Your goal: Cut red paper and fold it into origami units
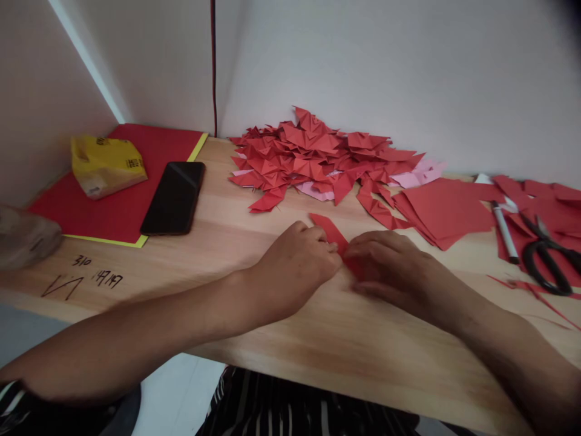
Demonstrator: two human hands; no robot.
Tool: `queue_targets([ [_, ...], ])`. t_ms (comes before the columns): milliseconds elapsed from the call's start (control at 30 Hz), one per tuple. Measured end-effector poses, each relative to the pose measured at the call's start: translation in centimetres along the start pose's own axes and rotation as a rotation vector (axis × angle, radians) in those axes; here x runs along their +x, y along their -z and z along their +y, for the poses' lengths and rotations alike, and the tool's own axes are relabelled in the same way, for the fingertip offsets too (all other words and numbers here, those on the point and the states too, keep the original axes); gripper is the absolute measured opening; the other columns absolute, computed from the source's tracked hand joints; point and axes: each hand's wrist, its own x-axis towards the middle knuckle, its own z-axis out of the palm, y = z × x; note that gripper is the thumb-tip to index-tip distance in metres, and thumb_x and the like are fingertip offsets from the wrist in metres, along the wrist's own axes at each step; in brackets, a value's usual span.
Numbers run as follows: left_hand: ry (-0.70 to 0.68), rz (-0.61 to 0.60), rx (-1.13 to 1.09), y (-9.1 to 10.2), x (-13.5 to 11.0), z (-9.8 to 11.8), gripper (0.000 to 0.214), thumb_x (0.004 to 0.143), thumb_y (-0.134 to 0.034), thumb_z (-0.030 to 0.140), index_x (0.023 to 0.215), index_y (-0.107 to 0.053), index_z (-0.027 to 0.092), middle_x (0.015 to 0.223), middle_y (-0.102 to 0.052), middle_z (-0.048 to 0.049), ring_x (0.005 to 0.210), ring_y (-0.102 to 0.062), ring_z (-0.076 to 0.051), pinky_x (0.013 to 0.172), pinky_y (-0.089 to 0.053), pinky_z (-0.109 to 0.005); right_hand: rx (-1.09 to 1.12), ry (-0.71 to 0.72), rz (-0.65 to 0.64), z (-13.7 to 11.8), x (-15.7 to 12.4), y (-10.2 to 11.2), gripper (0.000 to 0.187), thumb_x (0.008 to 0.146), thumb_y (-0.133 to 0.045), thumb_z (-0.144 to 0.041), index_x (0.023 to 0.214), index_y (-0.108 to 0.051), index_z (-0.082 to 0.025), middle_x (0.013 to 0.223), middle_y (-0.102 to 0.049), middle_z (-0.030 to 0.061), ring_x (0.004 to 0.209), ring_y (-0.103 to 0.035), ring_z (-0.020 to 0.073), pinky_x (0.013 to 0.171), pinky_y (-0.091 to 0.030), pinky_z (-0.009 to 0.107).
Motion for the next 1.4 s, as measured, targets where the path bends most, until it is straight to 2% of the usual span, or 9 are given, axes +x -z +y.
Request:
queue_targets([
  [100,0.032,0.067,-0.107,-0.3,0.2,-0.5,0.025,0.092,-0.045,0.012,0.089,-0.069,0.019,0.086,-0.07,-0.0043,0.088,-0.061,-0.018,0.078,-0.045,-0.032,-0.052,0.039,-0.049,0.6,-0.3,0.4,0.046,0.085,-0.064,-0.044,0.126,-0.053,-0.024,0.126,-0.058,0.0121,0.117,-0.055,0.0292,0.095,-0.047,0.049],
  [233,0.08,0.118,-0.16,-0.7,0.4,-0.7,0.027,0.092,-0.044,0.013,0.088,-0.07,0.019,0.083,-0.069,-0.0054,0.086,-0.063,-0.018,0.078,-0.047,-0.032,-0.03,-0.011,-0.094,0.6,-0.5,0.7,0.049,0.088,-0.06,-0.041,0.132,-0.047,-0.026,0.131,-0.055,0.0111,0.118,-0.054,0.028,0.093,-0.049,0.048],
  [400,0.098,0.135,-0.197,-0.8,0.5,-0.8,0.027,0.091,-0.044,0.01,0.085,-0.07,0.018,0.085,-0.07,-0.0041,0.083,-0.063,-0.016,0.078,-0.047,-0.031,-0.046,0.003,-0.016,0.8,0.0,0.4,0.033,0.095,-0.047,-0.028,0.128,-0.051,-0.026,0.125,-0.057,0.0096,0.114,-0.055,0.0264,0.094,-0.047,0.048],
  [567,0.119,0.126,-0.198,-0.7,0.7,-1.0,0.028,0.091,-0.043,0.01,0.085,-0.07,0.019,0.083,-0.07,-0.0032,0.081,-0.063,-0.015,0.076,-0.045,-0.03,-0.077,0.006,0.068,0.9,0.2,0.0,0.025,0.096,-0.048,-0.027,0.118,-0.059,-0.024,0.116,-0.061,0.0099,0.108,-0.057,0.0257,0.091,-0.048,0.045],
  [767,0.06,0.113,-0.035,-0.6,0.5,-0.5,0.018,0.091,-0.047,0.013,0.091,-0.064,0.016,0.086,-0.07,-0.0041,0.085,-0.063,-0.018,0.078,-0.041,-0.034,-0.082,-0.003,-0.017,0.2,0.1,0.4,0.035,0.093,-0.051,-0.03,0.127,-0.052,-0.023,0.123,-0.059,0.0108,0.111,-0.056,0.0268,0.092,-0.047,0.046],
  [867,0.007,0.139,0.143,-0.7,0.5,0.3,0.018,0.09,-0.047,0.008,0.099,-0.062,0.014,0.084,-0.069,-0.0053,0.082,-0.062,-0.019,0.077,-0.04,-0.036,-0.074,-0.008,0.02,0.0,0.2,0.2,0.032,0.092,-0.051,-0.03,0.123,-0.052,-0.022,0.117,-0.062,0.0101,0.104,-0.059,0.0254,0.087,-0.05,0.044],
  [933,-0.006,0.144,0.213,-0.8,0.6,0.7,0.02,0.09,-0.044,0.006,0.097,-0.061,0.014,0.081,-0.069,-0.0058,0.078,-0.062,-0.019,0.076,-0.039,-0.037,-0.06,-0.029,0.055,0.0,0.3,-0.1,0.026,0.093,-0.051,-0.03,0.117,-0.054,-0.021,0.112,-0.064,0.0096,0.099,-0.062,0.0245,0.082,-0.052,0.041],
  [1133,-0.015,0.146,0.221,-0.9,0.6,0.9,0.016,0.088,-0.047,0.007,0.085,-0.06,0.015,0.08,-0.069,-0.0069,0.079,-0.062,-0.02,0.076,-0.041,-0.038,-0.007,-0.089,0.129,-0.3,0.4,-0.9,0.016,0.093,-0.052,-0.03,0.106,-0.057,-0.022,0.1,-0.068,0.0075,0.09,-0.065,0.0226,0.075,-0.054,0.038],
  [1400,-0.027,0.192,0.274,-1.2,0.7,1.2,0.021,0.086,-0.045,0.004,0.08,-0.062,0.013,0.075,-0.069,-0.0086,0.072,-0.061,-0.02,0.072,-0.041,-0.038,0.055,-0.152,0.113,-1.1,0.3,-0.7,0.01,0.095,-0.051,-0.026,0.1,-0.059,-0.023,0.093,-0.069,0.002,0.078,-0.065,0.0161,0.069,-0.052,0.03],
])
